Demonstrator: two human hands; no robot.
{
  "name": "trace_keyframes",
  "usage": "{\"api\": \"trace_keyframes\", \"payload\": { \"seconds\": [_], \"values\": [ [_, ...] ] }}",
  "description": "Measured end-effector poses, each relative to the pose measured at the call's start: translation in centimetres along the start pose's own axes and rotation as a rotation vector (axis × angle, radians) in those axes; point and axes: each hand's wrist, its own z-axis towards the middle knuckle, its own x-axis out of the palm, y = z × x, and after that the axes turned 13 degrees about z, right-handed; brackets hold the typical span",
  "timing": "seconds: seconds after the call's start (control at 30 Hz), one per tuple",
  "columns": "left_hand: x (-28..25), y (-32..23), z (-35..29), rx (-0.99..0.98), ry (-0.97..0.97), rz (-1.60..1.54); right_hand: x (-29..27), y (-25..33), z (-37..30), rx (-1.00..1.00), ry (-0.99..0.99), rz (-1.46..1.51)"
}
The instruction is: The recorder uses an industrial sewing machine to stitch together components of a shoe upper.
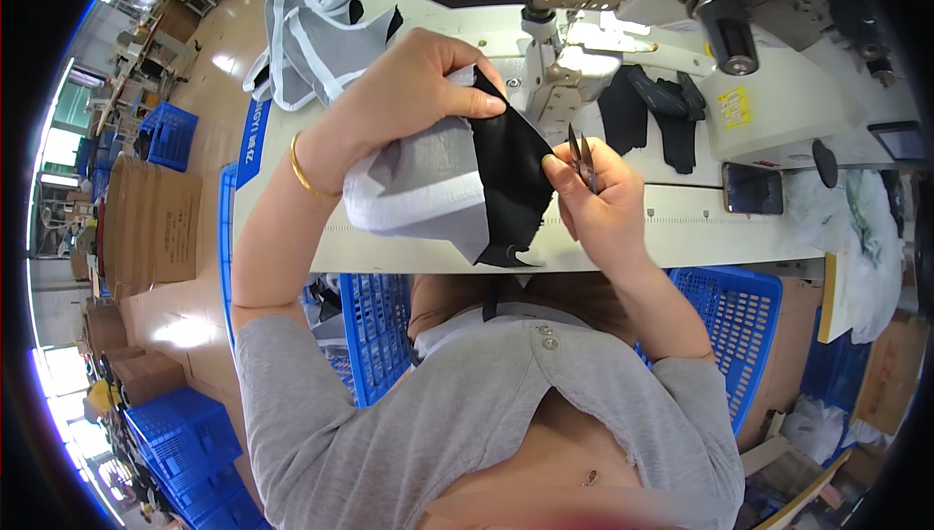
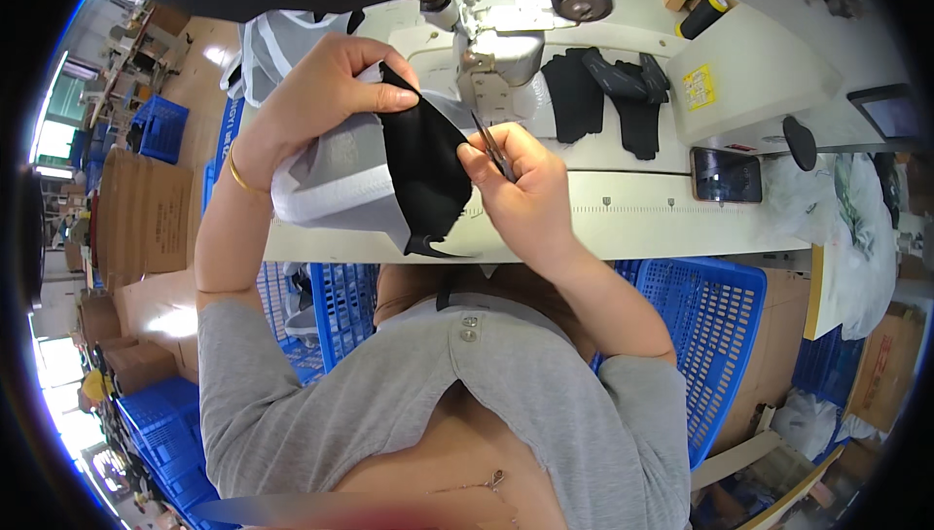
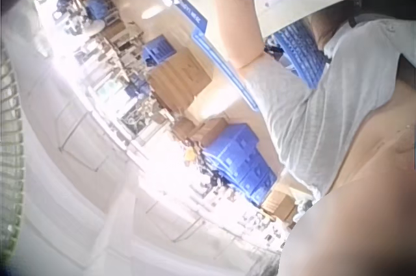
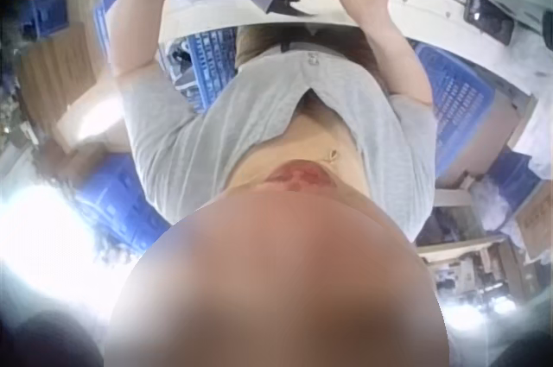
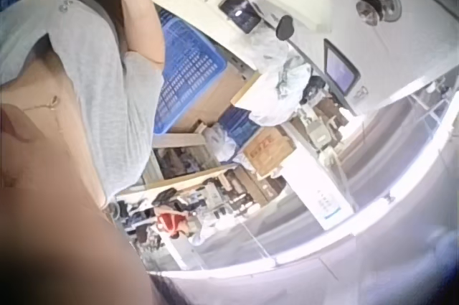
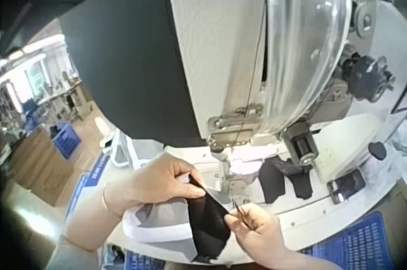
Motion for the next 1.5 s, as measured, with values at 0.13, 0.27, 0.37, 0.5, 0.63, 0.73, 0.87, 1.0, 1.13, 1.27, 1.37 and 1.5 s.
{"api": "trace_keyframes", "payload": {
  "seconds": [0.13, 0.27, 0.37, 0.5, 0.63, 0.73, 0.87, 1.0, 1.13, 1.27, 1.37, 1.5],
  "values": [
    [-1.0, -1.1, 2.8, 0.083, 0.036, -0.165, 1.4, 0.5, 0.7, -0.034, -0.127, 0.208],
    [-1.3, -0.8, 5.0, -0.219, 0.077, -0.286, 1.5, 0.3, 1.8, -0.093, -0.156, 0.287],
    [-2.4, 0.2, 5.0, -0.449, 0.248, -0.518, 1.5, 0.1, 2.3, -0.117, -0.194, 0.35],
    [-3.2, 1.9, 4.2, 0.334, 0.267, -0.243, 1.5, 0.5, 2.7, -0.119, -0.212, 0.384],
    [-3.4, 1.7, 4.8, 0.311, 0.288, -0.232, 1.7, 0.4, 2.8, -0.126, -0.218, 0.482],
    [-3.2, 1.5, 4.8, 0.299, 0.308, -0.227, 1.5, 0.2, 2.8, -0.137, -0.213, 0.489],
    [-3.1, 0.9, 4.9, 0.28, 0.317, -0.215, 1.5, 0.3, 2.8, -0.122, -0.21, 0.47],
    [-3.0, 0.2, 5.4, 0.262, 0.327, -0.201, 1.4, 0.2, 2.9, -0.129, -0.206, 0.486],
    [-2.8, -0.5, 5.3, 0.239, 0.336, -0.184, 1.6, 0.2, 2.7, -0.122, -0.218, 0.499],
    [-3.1, -0.9, 6.1, 0.219, 0.346, -0.17, 1.9, 0.2, 2.5, -0.118, -0.23, 0.546],
    [-3.5, -1.2, 7.7, 0.201, 0.353, -0.16, 2.3, 0.0, 2.5, -0.105, -0.226, 0.579],
    [-4.0, -1.1, 6.7, 0.182, 0.363, -0.149, 2.3, -0.3, 2.5, -0.102, -0.23, 0.549]
  ]
}}
